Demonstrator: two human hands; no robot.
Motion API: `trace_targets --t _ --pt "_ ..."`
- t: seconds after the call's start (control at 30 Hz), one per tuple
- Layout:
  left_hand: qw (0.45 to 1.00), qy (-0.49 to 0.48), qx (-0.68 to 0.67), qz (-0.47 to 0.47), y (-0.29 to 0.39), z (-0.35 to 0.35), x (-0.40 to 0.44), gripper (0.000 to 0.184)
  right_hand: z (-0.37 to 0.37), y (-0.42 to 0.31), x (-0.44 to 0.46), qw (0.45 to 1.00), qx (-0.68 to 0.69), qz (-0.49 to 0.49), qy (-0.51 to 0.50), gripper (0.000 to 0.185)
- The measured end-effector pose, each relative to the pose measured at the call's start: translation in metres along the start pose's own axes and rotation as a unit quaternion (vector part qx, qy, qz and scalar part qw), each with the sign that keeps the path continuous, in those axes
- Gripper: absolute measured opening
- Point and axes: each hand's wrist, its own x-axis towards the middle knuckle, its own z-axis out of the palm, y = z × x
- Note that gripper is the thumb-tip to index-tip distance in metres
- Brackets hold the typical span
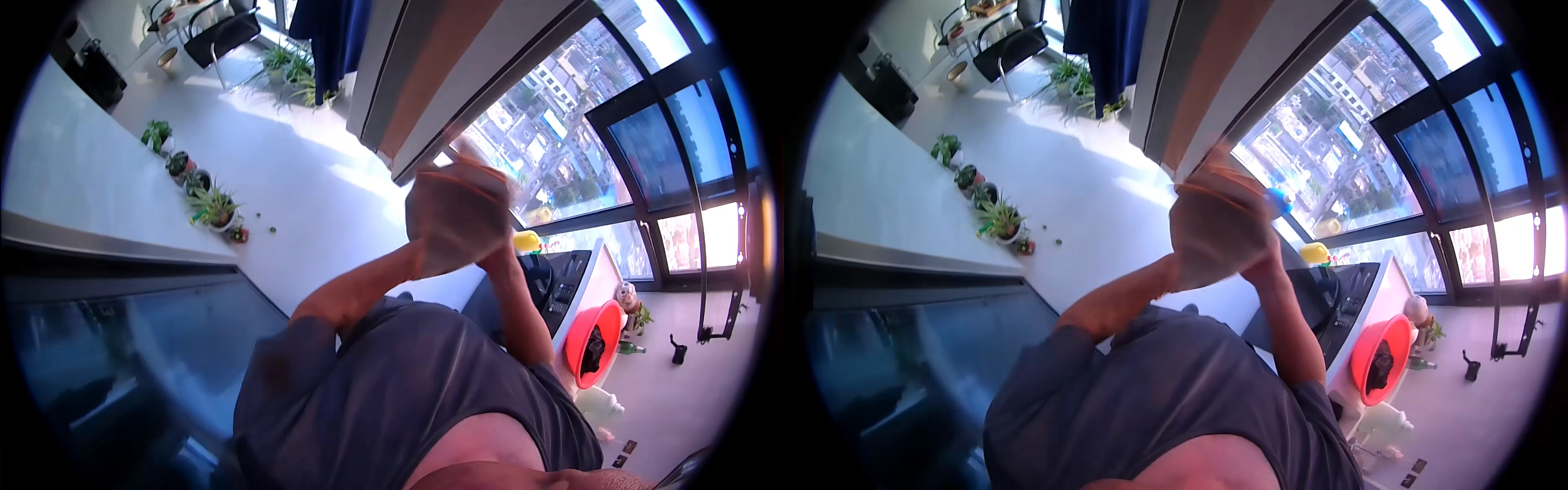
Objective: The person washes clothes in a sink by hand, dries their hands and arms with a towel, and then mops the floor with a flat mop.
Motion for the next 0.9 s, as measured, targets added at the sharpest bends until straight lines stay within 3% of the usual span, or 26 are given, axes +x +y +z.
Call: trace_targets --t 0.03,0.1,0.2,0.23,0.33,0.37,0.4,0.43,0.47,0.53,0.6,0.67,0.73,0.83,0.9 --pt "0.981 -0.07 0.18 0.016 0.011 0.008 0.01 0.04 0.005 0.018 -0.007 0.995 0.013 -0.071 -0.072 0.04" --pt "0.923 -0.065 0.349 0.151 0.047 -0.003 0.003 0.045 0.012 0.029 -0.018 0.988 0.036 -0.097 -0.116 0.04" --pt "0.891 0.074 0.302 0.331 0.06 -0.018 0.016 0.035 0.014 0.023 -0.025 0.985 0.062 -0.093 -0.132 0.039" --pt "0.894 0.071 0.301 0.324 0.06 -0.019 0.016 0.035 0.014 0.023 -0.027 0.985 0.066 -0.09 -0.135 0.039" --pt "0.982 0.026 0.109 0.152 0.099 -0.037 0.03 0.03 0.019 0.029 -0.032 0.984 0.06 -0.073 -0.149 0.038" --pt "0.99 0.008 -0.036 0.137 0.1 -0.037 0.041 0.03 0.02 0.03 -0.033 0.984 0.062 -0.066 -0.155 0.038" --pt "0.985 -0.017 -0.163 0.044 0.106 -0.035 0.048 0.032 0.022 0.033 -0.034 0.983 0.059 -0.059 -0.162 0.038" --pt "0.932 -0.042 -0.359 -0.011 0.11 -0.031 0.061 0.036 0.024 0.037 -0.033 0.984 0.056 -0.051 -0.164 0.037" --pt "0.836 -0.061 -0.541 -0.066 0.115 -0.024 0.076 0.04 0.026 0.045 -0.036 0.984 0.052 -0.039 -0.163 0.037" --pt "0.755 -0.041 -0.649 -0.081 0.136 -0.005 0.107 0.048 0.032 0.055 -0.033 0.985 0.037 -0.016 -0.168 0.037" --pt "0.726 -0.071 -0.683 -0.03 0.163 0.002 0.131 0.051 0.038 0.063 -0.031 0.985 0.015 0.004 -0.169 0.036" --pt "0.736 -0.082 -0.672 -0.01 0.178 0.004 0.144 0.051 0.043 0.064 -0.028 0.986 -0.023 0.016 -0.166 0.036" --pt "0.802 -0.033 -0.593 0.068 0.183 0.002 0.139 0.04 0.046 0.059 -0.027 0.984 -0.07 0.017 -0.161 0.035" --pt "0.922 0.014 -0.359 0.147 0.178 0.014 0.111 0.031 0.049 0.05 -0.028 0.977 -0.156 0.002 -0.147 0.034" --pt "0.95 0.009 -0.253 0.185 0.187 0.018 0.083 0.03 0.05 0.044 -0.027 0.967 -0.211 -0.015 -0.141 0.034"
